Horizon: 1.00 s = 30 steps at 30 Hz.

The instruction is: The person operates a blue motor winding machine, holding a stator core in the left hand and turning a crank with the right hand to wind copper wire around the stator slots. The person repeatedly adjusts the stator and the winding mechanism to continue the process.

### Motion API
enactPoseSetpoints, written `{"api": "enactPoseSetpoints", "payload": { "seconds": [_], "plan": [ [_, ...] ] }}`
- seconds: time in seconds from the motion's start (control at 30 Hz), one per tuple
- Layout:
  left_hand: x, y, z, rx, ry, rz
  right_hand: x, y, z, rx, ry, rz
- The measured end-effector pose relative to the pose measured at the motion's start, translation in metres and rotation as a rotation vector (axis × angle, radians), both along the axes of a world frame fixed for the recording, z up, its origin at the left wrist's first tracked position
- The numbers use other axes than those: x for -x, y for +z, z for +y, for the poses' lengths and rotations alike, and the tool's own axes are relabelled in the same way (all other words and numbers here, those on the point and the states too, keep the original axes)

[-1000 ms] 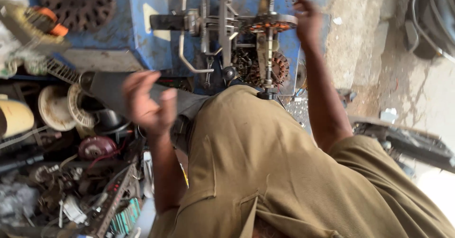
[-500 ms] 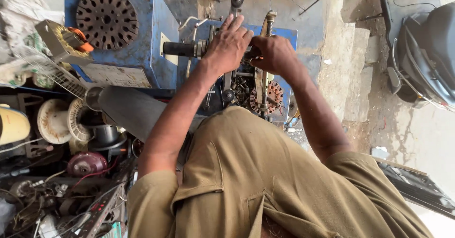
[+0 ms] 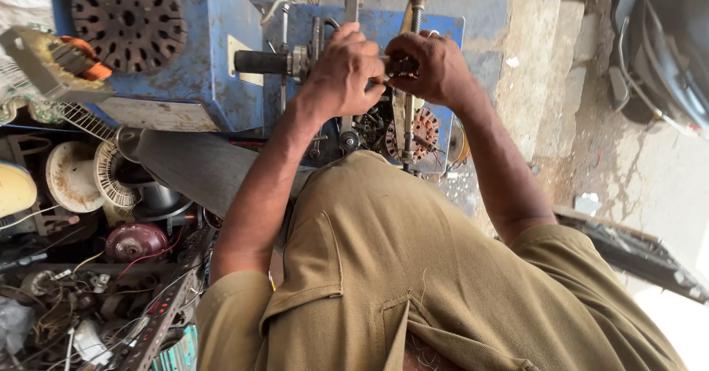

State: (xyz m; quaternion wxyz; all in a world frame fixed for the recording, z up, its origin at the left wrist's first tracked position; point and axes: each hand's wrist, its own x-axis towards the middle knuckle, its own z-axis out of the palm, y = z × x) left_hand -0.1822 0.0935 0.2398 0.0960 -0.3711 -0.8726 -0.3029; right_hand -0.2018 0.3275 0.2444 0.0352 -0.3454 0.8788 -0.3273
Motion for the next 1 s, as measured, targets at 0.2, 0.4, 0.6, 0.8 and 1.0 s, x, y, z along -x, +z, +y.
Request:
{"api": "enactPoseSetpoints", "payload": {
  "seconds": [0.2,0.4,0.6,0.8,1.0],
  "plan": [
    [0.001,-0.001,0.006,-0.034,0.211,-0.023,-0.007,-0.02,0.023,0.496,-0.026,-0.36],
    [0.01,-0.004,0.024,-0.099,0.215,0.059,-0.014,-0.034,0.034,0.639,-0.075,-0.411],
    [0.044,-0.04,0.035,-0.004,0.278,0.165,-0.011,-0.039,0.03,0.74,-0.034,-0.401],
    [0.072,-0.06,0.056,0.1,0.25,0.123,-0.014,-0.045,0.029,0.81,-0.042,-0.423],
    [0.019,-0.027,0.028,-0.057,0.197,-0.065,-0.013,-0.055,0.034,0.875,-0.054,-0.561]
  ]
}}
